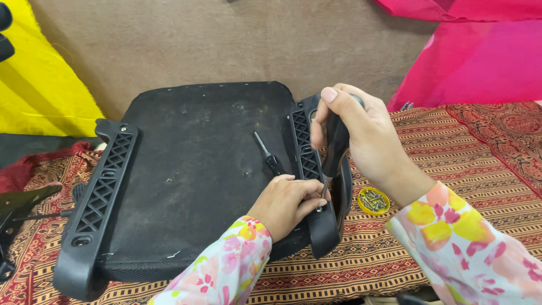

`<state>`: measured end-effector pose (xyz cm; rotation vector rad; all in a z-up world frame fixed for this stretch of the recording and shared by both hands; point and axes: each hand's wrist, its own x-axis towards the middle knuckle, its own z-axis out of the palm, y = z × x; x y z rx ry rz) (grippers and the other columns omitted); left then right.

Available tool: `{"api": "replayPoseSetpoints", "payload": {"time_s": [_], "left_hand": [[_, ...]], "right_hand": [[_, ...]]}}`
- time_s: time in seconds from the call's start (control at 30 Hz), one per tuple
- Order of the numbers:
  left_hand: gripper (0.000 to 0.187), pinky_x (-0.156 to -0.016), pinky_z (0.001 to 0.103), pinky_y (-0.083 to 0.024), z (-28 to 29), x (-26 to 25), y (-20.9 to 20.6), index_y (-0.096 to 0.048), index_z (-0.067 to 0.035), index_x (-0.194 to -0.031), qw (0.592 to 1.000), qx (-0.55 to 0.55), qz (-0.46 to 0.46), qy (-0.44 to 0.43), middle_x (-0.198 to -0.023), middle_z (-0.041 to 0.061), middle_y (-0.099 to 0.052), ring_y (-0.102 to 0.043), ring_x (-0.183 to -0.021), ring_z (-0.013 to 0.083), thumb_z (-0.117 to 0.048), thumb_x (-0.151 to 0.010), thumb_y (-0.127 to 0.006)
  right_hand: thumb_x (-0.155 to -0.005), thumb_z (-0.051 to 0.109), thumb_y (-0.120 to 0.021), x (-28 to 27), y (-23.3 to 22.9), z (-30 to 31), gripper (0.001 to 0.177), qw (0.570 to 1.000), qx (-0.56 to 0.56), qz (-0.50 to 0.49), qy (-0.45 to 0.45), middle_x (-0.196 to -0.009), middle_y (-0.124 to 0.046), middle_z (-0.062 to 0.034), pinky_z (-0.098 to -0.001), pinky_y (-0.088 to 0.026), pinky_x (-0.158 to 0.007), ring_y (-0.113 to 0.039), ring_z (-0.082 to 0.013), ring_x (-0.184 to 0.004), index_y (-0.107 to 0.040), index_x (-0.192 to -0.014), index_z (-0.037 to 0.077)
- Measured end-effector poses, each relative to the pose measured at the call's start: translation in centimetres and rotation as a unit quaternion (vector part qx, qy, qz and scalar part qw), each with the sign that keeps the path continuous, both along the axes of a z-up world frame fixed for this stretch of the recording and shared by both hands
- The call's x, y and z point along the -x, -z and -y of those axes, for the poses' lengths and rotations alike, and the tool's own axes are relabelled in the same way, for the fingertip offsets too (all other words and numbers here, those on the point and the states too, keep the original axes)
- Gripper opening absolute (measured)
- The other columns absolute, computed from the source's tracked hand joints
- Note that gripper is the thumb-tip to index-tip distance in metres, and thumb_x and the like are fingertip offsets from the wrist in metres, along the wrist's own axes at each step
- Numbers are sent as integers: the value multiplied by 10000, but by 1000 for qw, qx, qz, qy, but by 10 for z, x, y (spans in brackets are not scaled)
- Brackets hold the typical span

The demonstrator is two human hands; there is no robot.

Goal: The person uses a screwdriver to fasten screws into a black plastic frame attached to a chair seat. They repeatedly tighten multiple screws along the frame's edge while holding the frame steady with the other hand.

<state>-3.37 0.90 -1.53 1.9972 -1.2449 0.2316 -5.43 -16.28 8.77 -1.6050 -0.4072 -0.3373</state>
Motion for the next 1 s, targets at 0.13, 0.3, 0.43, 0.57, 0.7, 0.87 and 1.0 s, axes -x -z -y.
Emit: {"api": "replayPoseSetpoints", "payload": {"time_s": [0.13, 0.3, 0.43, 0.57, 0.7, 0.87, 1.0], "left_hand": [[105, -879, 384, -465, 1, -4, -3, -734, -136, -960, 999, -30, -12, 3, -830, 31, -752, -685, -729, 255, -212, -940, -664], [110, -1023, 439, -423, 3, -6, -4, -737, -143, -975, 1000, -19, -19, 12, -815, 11, -762, -722, -727, 226, -206, -931, -658], [111, -1072, 464, -405, 1, -7, -3, -735, -144, -980, 999, -32, -32, 15, -822, 2, -764, -732, -747, 213, -214, -935, -662], [114, -1088, 484, -389, 0, -8, -2, -734, -135, -977, 999, -28, -29, 21, -854, -5, -773, -740, -784, 208, -214, -933, -665], [115, -1077, 487, -396, 1, -9, -1, -727, -131, -993, 999, -29, -36, 24, -889, -16, -787, -747, -829, 200, -203, -934, -659], [123, -1095, 470, -420, 2, -8, -2, -731, -131, -978, 997, -52, -62, -2, -850, 4, -791, -748, -817, 209, -226, -915, -685], [121, -1041, 476, -445, 0, -5, 2, -725, -104, -950, 999, -10, -37, -1, -906, 11, -796, -731, -868, 240, -210, -907, -688]], "right_hand": [[-1088, 180, -548, 11, -11, -2, 171, 985, 92, 93, 114, -1019, -617, -6, -213, -478, -810, -564, -53, -926, -619, -1104, 24], [-1023, 58, -577, 21, -17, -1, 129, 985, 38, 78, 148, -1012, -627, 6, -208, -507, -848, -614, -53, -949, -611, -1144, 27], [-1048, 77, -581, 24, -17, -9, 120, 989, -4, 96, 111, -969, -607, 8, -206, -489, -834, -581, -53, -899, -608, -1149, 17], [-1081, 139, -600, 29, -16, -19, 128, 983, 30, 98, 152, -888, -609, 32, -193, -466, -727, -561, -25, -802, -611, -1105, 14], [-1087, 154, -594, 28, -21, -22, 132, 982, 20, 104, 154, -770, -583, 48, -193, -460, -654, -539, -20, -695, -596, -1103, 23], [-1047, 160, -630, 31, -22, -31, 118, 967, 99, 115, 205, -765, -608, 55, -202, -466, -634, -566, -30, -692, -625, -1060, 44], [-976, 85, -694, 41, -16, -41, 120, 910, 231, 219, 264, -852, -605, -21, -259, -485, -717, -604, -112, -786, -641, -1067, 27]]}}
